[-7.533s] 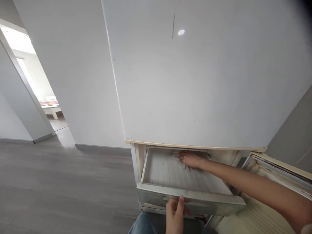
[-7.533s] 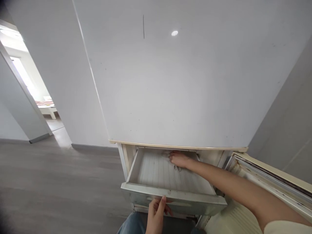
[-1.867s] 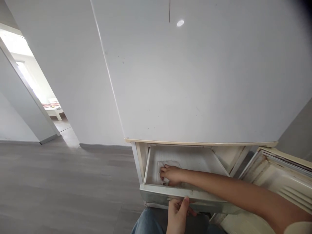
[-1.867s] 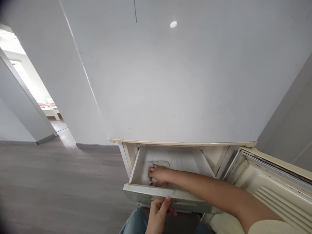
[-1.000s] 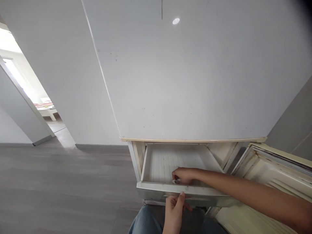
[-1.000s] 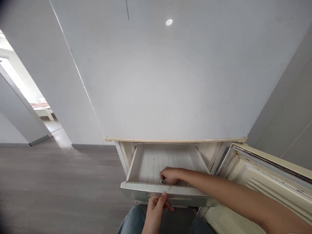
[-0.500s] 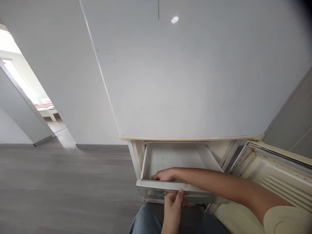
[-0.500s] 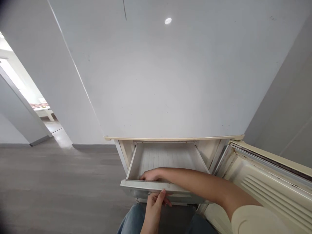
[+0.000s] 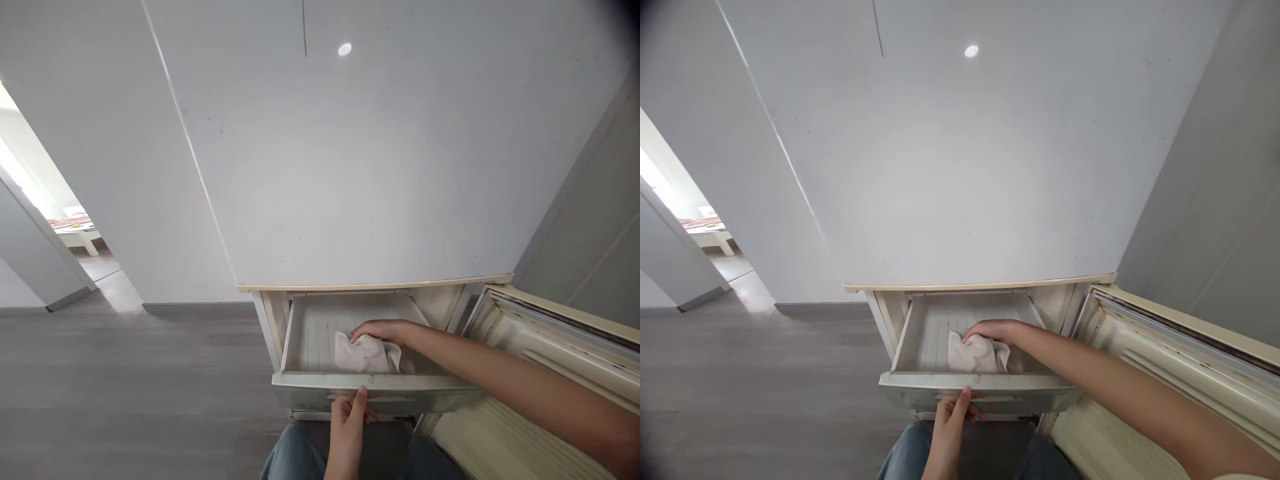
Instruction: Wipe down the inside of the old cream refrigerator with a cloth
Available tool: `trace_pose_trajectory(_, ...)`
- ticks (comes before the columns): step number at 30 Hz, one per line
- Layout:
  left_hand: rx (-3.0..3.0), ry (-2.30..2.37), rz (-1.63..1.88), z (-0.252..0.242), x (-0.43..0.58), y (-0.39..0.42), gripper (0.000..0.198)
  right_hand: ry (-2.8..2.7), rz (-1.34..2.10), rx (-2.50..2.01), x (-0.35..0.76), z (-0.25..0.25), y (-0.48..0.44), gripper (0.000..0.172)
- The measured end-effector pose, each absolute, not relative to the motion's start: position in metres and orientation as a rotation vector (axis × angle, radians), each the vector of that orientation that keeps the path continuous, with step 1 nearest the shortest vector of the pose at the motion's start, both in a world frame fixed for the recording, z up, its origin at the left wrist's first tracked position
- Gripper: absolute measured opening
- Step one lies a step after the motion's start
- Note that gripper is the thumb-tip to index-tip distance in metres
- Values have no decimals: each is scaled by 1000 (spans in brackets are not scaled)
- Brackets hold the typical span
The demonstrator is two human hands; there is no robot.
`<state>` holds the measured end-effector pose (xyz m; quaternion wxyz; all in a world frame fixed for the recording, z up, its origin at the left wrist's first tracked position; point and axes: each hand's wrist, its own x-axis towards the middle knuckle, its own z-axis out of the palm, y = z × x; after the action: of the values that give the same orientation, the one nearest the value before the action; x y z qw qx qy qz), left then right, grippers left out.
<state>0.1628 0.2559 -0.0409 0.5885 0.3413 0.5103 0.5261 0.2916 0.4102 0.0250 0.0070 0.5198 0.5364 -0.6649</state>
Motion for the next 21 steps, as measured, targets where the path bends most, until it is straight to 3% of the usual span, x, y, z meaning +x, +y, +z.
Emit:
trace_pose_trajectory(3, 787, 1200, 1248, -41, 164, 257, 48, 1789, -2204, 1457, 254, 31, 390, 19)
trace_pose_trajectory(6, 813, 1206, 1235, -41, 163, 258, 50, 1934, -2048, 1362, 212, 40, 370, 23)
trace_pose_trajectory(10, 818, 1221, 1251, -43, 162, 258, 51, 1971, -1794, 1254, 186, 53, 361, 51)
trace_pose_trajectory(14, 796, 1225, 1255, -44, 163, 257, 45, 1897, -1748, 1293, 197, 50, 367, 81)
trace_pose_trajectory(18, 768, 1208, 1267, -43, 164, 257, 42, 1837, -1691, 1322, 225, 36, 375, 92)
trace_pose_trajectory(21, 765, 1224, 1272, -39, 164, 256, 42, 1946, -1609, 1417, 250, 28, 379, 90)
